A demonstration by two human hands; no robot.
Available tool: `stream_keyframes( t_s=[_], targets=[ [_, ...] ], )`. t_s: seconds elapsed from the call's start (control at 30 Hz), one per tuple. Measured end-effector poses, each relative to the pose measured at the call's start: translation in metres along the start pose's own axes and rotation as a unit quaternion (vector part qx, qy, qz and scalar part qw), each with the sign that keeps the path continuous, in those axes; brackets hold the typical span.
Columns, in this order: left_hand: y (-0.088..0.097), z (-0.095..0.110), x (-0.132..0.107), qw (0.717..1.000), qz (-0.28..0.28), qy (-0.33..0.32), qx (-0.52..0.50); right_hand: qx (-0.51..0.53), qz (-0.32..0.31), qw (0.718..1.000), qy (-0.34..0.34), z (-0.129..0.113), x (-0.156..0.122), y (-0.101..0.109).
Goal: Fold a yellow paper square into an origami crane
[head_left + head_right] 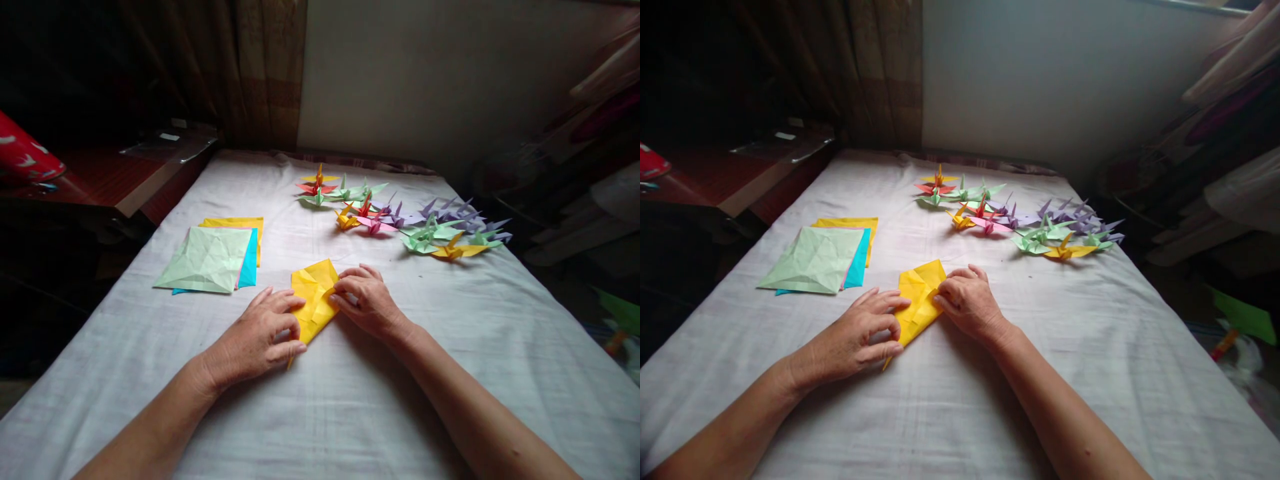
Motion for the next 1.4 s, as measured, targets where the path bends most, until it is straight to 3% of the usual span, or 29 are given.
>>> stream_keyframes(
  t_s=[0.57, 1.4],
  targets=[
    [-0.005, 0.002, -0.004, 1.000, -0.017, 0.010, 0.002, -0.025, 0.051, 0.997, -0.046, -0.003, 0.002, -0.007],
    [-0.003, 0.001, -0.003, 1.000, 0.018, -0.004, 0.016, -0.030, 0.056, 0.996, -0.059, -0.002, 0.002, -0.008]
  ],
)
Point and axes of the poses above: each hand's wrist, its own x-axis towards the middle knuckle, its own y-axis out of the back of the hand, z = x × y, the point moved 8 cm from there along x, towards the middle knuckle, and after that the axes turned 3 degrees about z, right-handed, at the moved point
